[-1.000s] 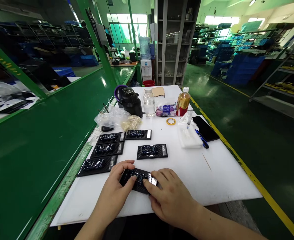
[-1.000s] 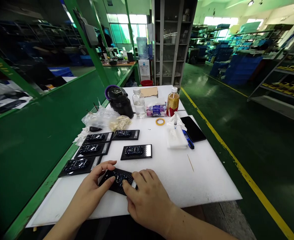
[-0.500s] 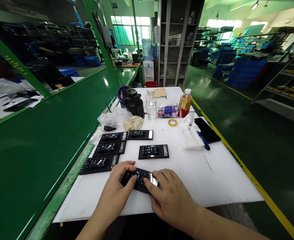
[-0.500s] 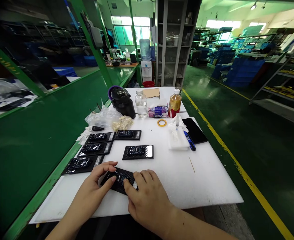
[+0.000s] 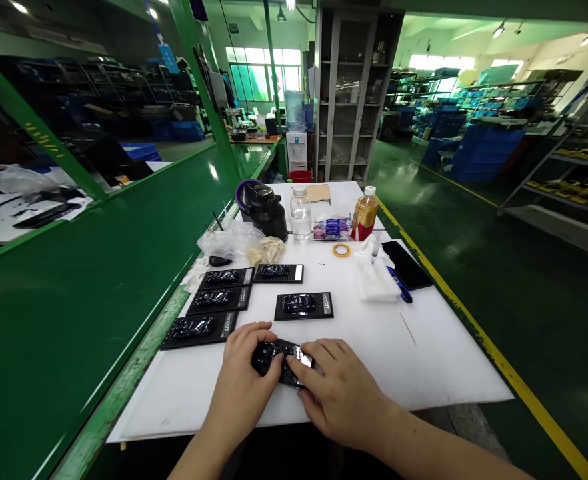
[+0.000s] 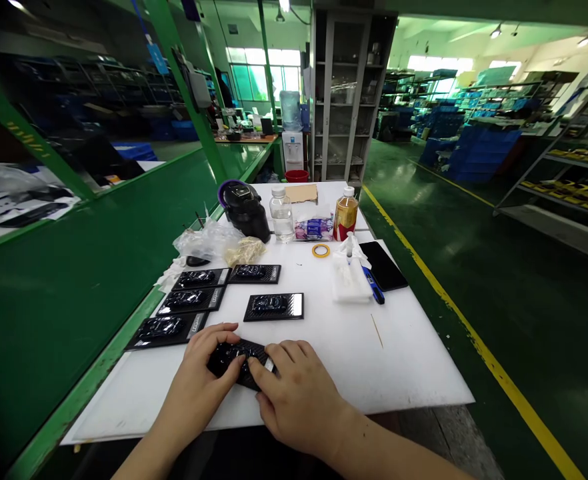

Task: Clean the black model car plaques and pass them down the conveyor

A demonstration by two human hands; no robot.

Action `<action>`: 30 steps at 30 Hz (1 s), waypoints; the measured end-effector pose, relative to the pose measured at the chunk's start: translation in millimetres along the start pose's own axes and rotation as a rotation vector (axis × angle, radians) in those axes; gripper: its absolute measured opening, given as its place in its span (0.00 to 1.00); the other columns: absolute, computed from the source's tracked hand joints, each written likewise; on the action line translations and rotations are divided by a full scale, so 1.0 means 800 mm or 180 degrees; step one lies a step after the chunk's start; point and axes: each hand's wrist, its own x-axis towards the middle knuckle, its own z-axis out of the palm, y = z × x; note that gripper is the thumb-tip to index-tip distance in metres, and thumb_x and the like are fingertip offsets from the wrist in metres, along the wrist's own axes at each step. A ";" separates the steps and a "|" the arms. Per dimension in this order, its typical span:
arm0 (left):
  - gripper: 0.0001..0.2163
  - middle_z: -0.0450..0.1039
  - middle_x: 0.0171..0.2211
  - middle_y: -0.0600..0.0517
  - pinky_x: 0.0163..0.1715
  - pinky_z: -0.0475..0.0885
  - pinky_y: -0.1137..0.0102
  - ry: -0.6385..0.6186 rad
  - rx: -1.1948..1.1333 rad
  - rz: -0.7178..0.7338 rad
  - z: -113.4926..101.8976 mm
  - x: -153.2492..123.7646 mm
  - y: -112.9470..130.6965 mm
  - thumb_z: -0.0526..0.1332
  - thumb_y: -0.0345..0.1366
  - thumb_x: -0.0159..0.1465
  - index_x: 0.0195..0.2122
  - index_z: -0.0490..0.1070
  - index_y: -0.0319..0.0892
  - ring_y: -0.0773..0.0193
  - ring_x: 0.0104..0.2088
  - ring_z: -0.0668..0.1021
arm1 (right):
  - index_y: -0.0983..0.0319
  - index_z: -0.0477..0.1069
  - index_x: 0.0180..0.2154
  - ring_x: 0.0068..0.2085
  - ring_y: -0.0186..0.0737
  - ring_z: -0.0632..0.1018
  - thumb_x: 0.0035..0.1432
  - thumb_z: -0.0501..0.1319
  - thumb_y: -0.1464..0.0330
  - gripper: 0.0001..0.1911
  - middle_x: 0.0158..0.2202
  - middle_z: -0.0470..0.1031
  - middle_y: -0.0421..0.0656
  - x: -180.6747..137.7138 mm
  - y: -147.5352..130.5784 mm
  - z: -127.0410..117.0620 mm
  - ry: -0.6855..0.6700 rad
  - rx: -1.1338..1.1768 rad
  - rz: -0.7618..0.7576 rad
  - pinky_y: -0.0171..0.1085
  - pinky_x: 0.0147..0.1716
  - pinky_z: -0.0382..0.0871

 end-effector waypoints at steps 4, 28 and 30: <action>0.07 0.70 0.52 0.48 0.60 0.62 0.48 -0.0048 -0.0040 -0.0206 0.001 0.002 0.002 0.61 0.37 0.58 0.39 0.70 0.47 0.50 0.57 0.66 | 0.59 0.62 0.61 0.53 0.51 0.66 0.64 0.56 0.66 0.24 0.57 0.67 0.50 0.000 0.001 -0.001 -0.0021 0.0075 0.0013 0.50 0.54 0.60; 0.34 0.61 0.64 0.47 0.61 0.66 0.49 -0.1443 0.0819 0.0991 -0.048 0.015 -0.019 0.61 0.30 0.59 0.65 0.53 0.55 0.48 0.66 0.60 | 0.61 0.70 0.53 0.52 0.48 0.70 0.58 0.60 0.68 0.20 0.53 0.70 0.49 0.012 0.012 -0.014 0.0445 0.0606 0.0177 0.46 0.54 0.64; 0.34 0.67 0.59 0.47 0.59 0.68 0.51 -0.1425 0.0875 0.1005 -0.049 0.016 -0.027 0.64 0.31 0.58 0.65 0.56 0.54 0.47 0.62 0.66 | 0.63 0.71 0.50 0.51 0.43 0.71 0.59 0.60 0.69 0.17 0.50 0.72 0.48 0.033 0.035 -0.029 0.0502 0.0678 0.0454 0.40 0.55 0.64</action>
